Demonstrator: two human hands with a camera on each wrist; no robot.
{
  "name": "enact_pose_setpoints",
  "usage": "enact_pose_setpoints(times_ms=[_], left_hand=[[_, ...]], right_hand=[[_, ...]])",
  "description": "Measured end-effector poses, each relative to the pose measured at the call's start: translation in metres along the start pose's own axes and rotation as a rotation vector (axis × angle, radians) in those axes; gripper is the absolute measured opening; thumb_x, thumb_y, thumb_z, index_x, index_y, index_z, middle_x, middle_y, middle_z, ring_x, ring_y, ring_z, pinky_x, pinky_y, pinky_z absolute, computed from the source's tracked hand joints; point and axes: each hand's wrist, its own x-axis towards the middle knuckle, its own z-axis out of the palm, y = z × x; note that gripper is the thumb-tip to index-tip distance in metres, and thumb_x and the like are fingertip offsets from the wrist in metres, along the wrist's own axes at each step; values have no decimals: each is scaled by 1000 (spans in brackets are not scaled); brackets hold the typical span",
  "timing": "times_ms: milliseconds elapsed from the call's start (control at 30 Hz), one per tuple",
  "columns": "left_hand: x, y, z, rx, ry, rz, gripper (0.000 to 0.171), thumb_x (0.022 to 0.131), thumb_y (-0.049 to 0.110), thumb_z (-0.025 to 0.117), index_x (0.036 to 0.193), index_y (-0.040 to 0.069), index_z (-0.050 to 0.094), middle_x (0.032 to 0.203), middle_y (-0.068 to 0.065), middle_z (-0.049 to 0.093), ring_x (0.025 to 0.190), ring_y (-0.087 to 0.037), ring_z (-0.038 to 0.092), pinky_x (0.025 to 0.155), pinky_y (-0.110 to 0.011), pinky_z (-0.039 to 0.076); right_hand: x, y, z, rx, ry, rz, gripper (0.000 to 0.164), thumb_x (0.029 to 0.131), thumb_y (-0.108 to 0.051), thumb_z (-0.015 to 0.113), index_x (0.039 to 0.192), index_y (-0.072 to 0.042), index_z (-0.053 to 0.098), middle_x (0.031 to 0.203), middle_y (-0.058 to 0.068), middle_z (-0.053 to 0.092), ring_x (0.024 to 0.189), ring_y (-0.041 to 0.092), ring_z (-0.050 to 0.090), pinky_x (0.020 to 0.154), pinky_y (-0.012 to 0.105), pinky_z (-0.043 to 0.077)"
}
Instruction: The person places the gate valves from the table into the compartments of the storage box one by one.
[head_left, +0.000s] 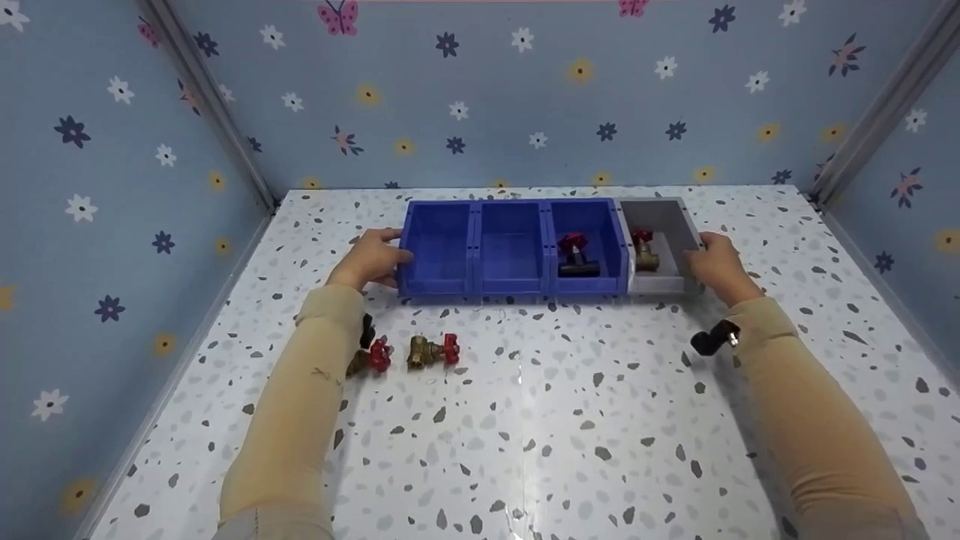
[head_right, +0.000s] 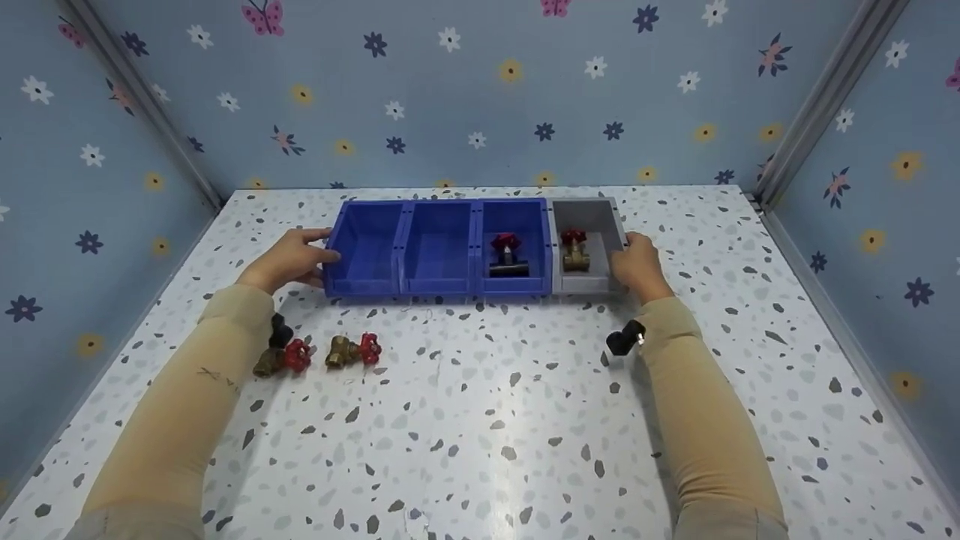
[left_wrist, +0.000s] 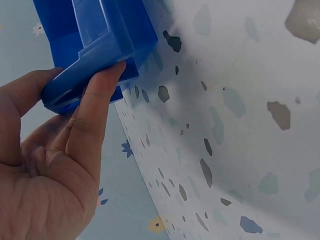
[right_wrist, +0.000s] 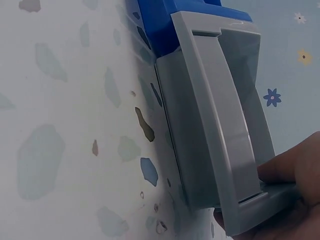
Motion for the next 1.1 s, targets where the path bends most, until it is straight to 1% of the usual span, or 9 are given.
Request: enact_pose_setpoints(times_ms=[100, 200, 300, 367, 500, 633, 800, 933, 1100], left_hand=[[1, -2, 0, -7, 11, 1, 67, 107, 13, 61, 170, 10, 38, 146, -29, 66, 116, -42, 78, 83, -39, 70], [2, -2, 0, -6, 19, 5, 66, 108, 15, 62, 170, 11, 38, 146, -29, 66, 114, -41, 79, 80, -38, 70], [4, -3, 0, 9, 24, 6, 66, 108, 16, 63, 169, 11, 39, 147, -30, 65, 110, -40, 80, 76, -37, 70], [4, -4, 0, 29, 24, 9, 66, 108, 17, 63, 169, 10, 40, 146, -30, 66, 106, -38, 81, 74, -36, 70], [2, -3, -1, 55, 11, 12, 66, 108, 20, 65, 168, 10, 41, 144, -28, 68, 103, -33, 81, 74, -34, 69], [-2, -2, -4, 66, -8, 13, 69, 108, 24, 67, 169, 9, 39, 145, -27, 68, 106, -34, 79, 79, -35, 69], [-9, -3, -7, 87, -21, 14, 80, 106, 29, 71, 171, 4, 31, 150, -28, 64, 117, -40, 76, 92, -42, 68], [-14, -4, -11, 103, -35, 16, 87, 106, 33, 72, 172, 2, 25, 155, -29, 59, 126, -44, 72, 99, -46, 66], [-19, -6, -19, 89, -48, 21, 86, 107, 34, 70, 171, 1, 24, 160, -30, 53, 130, -46, 69, 104, -50, 63]], right_hand=[[1, 4, 1, 19, 0, -25, 55, 107, -6, 42, 159, 13, 40, 158, 37, 49, 144, 48, 54, 121, 60, 48], [0, 8, 1, 29, 21, -53, 55, 106, -6, 43, 158, 11, 45, 156, 35, 53, 137, 43, 58, 111, 53, 52], [0, 9, 0, 23, 28, -58, 54, 106, -7, 44, 157, 10, 48, 154, 34, 56, 132, 39, 59, 104, 47, 53], [0, 9, 0, 8, 18, -48, 54, 106, -8, 44, 156, 10, 48, 153, 34, 56, 131, 38, 59, 103, 46, 53], [2, 8, 1, -20, -6, -27, 53, 107, -8, 41, 156, 12, 46, 153, 36, 56, 132, 40, 59, 109, 52, 52], [2, 8, 2, -12, 3, -27, 54, 107, -8, 41, 156, 13, 45, 152, 36, 56, 132, 41, 60, 112, 54, 52], [0, 12, 5, 1, 46, -38, 55, 105, -11, 43, 155, 12, 50, 149, 34, 60, 127, 37, 62, 105, 48, 55], [-1, 13, 6, 15, 67, -20, 55, 104, -12, 44, 155, 10, 52, 151, 32, 60, 129, 36, 61, 110, 51, 54], [-1, 16, 7, 29, 94, -26, 56, 104, -14, 45, 154, 8, 53, 152, 31, 60, 132, 38, 62, 115, 55, 53]])
